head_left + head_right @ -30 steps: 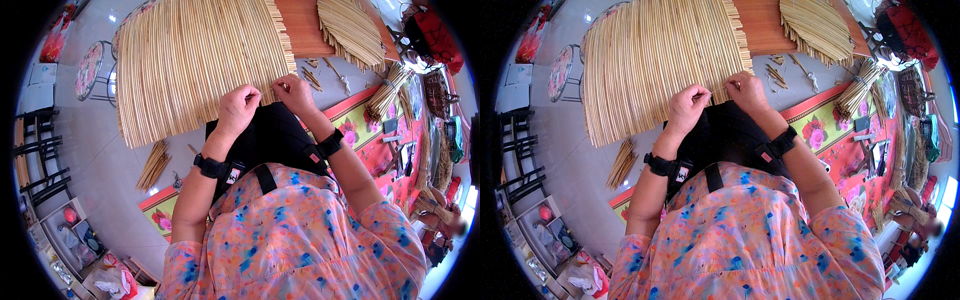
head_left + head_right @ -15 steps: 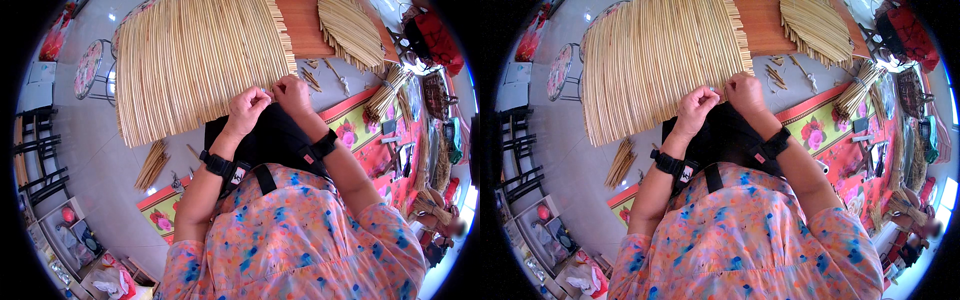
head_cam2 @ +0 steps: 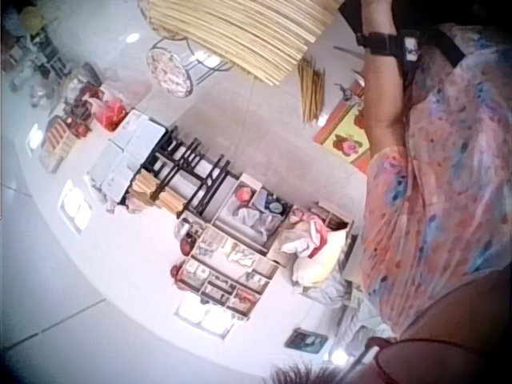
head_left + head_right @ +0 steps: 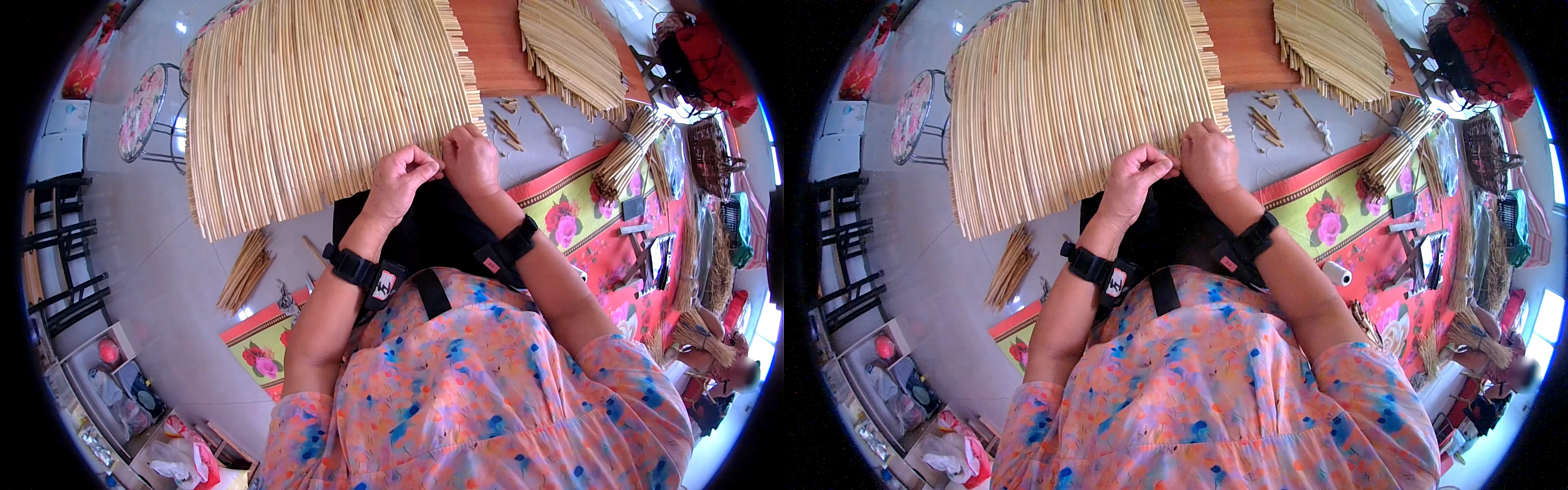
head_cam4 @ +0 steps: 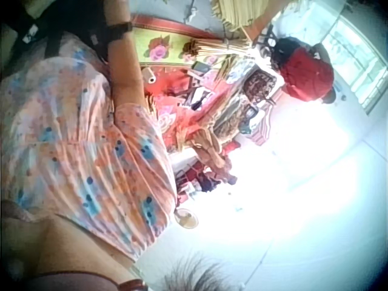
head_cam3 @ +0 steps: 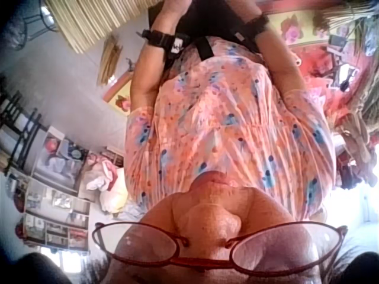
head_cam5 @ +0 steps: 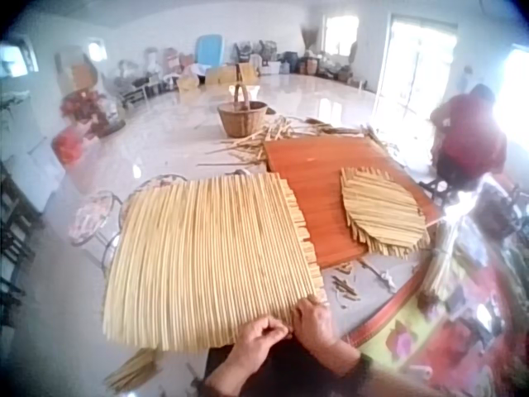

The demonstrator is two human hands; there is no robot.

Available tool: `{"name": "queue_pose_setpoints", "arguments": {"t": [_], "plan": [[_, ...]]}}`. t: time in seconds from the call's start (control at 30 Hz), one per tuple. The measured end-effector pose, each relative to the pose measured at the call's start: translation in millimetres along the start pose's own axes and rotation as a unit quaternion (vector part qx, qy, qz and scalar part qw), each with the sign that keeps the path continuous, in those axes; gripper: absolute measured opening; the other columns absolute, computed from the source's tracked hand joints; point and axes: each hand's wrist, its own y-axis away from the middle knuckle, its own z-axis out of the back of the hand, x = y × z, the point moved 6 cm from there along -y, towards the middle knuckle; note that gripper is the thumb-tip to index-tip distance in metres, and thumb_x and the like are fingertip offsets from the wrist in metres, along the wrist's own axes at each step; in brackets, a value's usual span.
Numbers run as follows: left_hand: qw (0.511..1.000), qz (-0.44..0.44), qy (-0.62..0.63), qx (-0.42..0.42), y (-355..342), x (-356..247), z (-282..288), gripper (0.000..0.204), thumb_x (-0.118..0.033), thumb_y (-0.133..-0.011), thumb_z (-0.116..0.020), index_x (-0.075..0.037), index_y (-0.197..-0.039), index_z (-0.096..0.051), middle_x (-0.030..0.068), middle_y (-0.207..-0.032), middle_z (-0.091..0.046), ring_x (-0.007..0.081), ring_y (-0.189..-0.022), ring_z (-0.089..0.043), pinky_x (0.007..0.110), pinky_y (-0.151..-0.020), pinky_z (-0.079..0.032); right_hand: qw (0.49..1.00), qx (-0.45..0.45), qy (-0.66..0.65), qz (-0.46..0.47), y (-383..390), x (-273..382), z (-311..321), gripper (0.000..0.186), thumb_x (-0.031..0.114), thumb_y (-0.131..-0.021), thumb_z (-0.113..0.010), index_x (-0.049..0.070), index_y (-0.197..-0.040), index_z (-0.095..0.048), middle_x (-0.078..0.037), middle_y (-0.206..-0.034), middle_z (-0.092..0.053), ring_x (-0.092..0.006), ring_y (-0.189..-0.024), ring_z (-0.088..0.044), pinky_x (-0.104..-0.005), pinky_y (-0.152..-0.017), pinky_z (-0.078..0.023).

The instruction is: The person weaves a straw mat by hand and using shears to trim fibers. The person threads string through the straw pieces, ties knots, and cuts the excess string to secure the mat's edges.

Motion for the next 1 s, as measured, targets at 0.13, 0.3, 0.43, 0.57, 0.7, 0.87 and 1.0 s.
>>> {"name": "queue_pose_setpoints", "arguments": {"t": [0.13,0.3,0.43,0.57,0.7,0.87,1.0], "plan": [[0.999,-0.002,0.009,-0.053,2,-3,5,0.012,-0.011,-0.090,-0.057,0.000,-0.087,-0.060,0.0081,-0.087,-0.064,0.0145,-0.078,-0.062,0.027,-0.073,-0.051,0.999,0.014,-0.051,-0.008,-5,-11,9,0.009,0.013,-0.076,-0.061,0.004,-0.073,-0.060,-0.014,-0.075,-0.059,-0.0354,-0.066,-0.059,-0.0426,-0.059,-0.049],[0.994,-0.005,0.028,-0.107,-1,-8,12,0.012,-0.011,-0.091,-0.056,0.000,-0.090,-0.058,0.0073,-0.087,-0.064,0.0135,-0.074,-0.063,0.025,-0.068,-0.052,0.992,0.049,-0.109,0.029,2,-3,17,0.008,0.011,-0.073,-0.065,0.003,-0.075,-0.063,-0.014,-0.076,-0.060,-0.0348,-0.065,-0.059,-0.0408,-0.057,-0.048],[0.988,0.025,0.113,-0.098,-9,-6,2,0.015,-0.016,-0.093,-0.053,-0.001,-0.090,-0.056,0.0082,-0.089,-0.064,0.0132,-0.073,-0.064,0.025,-0.064,-0.052,0.992,0.064,-0.111,0.022,11,6,20,0.009,0.011,-0.073,-0.066,0.003,-0.075,-0.063,-0.014,-0.075,-0.060,-0.0335,-0.065,-0.059,-0.0397,-0.057,-0.048],[0.988,0.035,0.122,-0.087,-12,-7,4,0.018,-0.021,-0.094,-0.050,-0.003,-0.090,-0.055,0.0077,-0.089,-0.065,0.0130,-0.071,-0.064,0.024,-0.063,-0.051,0.976,0.100,-0.190,0.027,17,12,26,0.010,0.013,-0.073,-0.068,0.005,-0.078,-0.065,-0.012,-0.076,-0.060,-0.0316,-0.063,-0.060,-0.0387,-0.058,-0.049],[0.989,0.045,0.107,-0.090,-13,-6,7,0.018,-0.021,-0.094,-0.051,-0.004,-0.091,-0.055,0.0069,-0.090,-0.065,0.0130,-0.071,-0.064,0.024,-0.063,-0.050,0.991,0.078,-0.097,-0.049,13,-5,30,0.015,0.016,-0.074,-0.068,0.007,-0.087,-0.066,-0.011,-0.083,-0.062,-0.0303,-0.072,-0.061,-0.0383,-0.064,-0.050],[0.995,0.013,0.050,-0.080,-19,-10,2,0.015,-0.015,-0.092,-0.053,-0.002,-0.087,-0.060,0.0056,-0.082,-0.065,0.0109,-0.068,-0.061,0.022,-0.063,-0.049,0.993,0.071,-0.095,0.007,8,1,11,0.018,0.019,-0.075,-0.068,0.010,-0.091,-0.067,-0.010,-0.086,-0.062,-0.0308,-0.077,-0.062,-0.0391,-0.067,-0.050],[0.999,0.009,-0.029,-0.041,-25,-14,-5,0.014,-0.012,-0.091,-0.054,0.000,-0.086,-0.061,0.0070,-0.081,-0.065,0.0132,-0.073,-0.061,0.026,-0.070,-0.051,0.989,0.120,-0.087,-0.007,5,0,5,0.021,0.023,-0.075,-0.069,0.012,-0.092,-0.068,-0.009,-0.086,-0.061,-0.0315,-0.077,-0.062,-0.0404,-0.068,-0.050]]}}
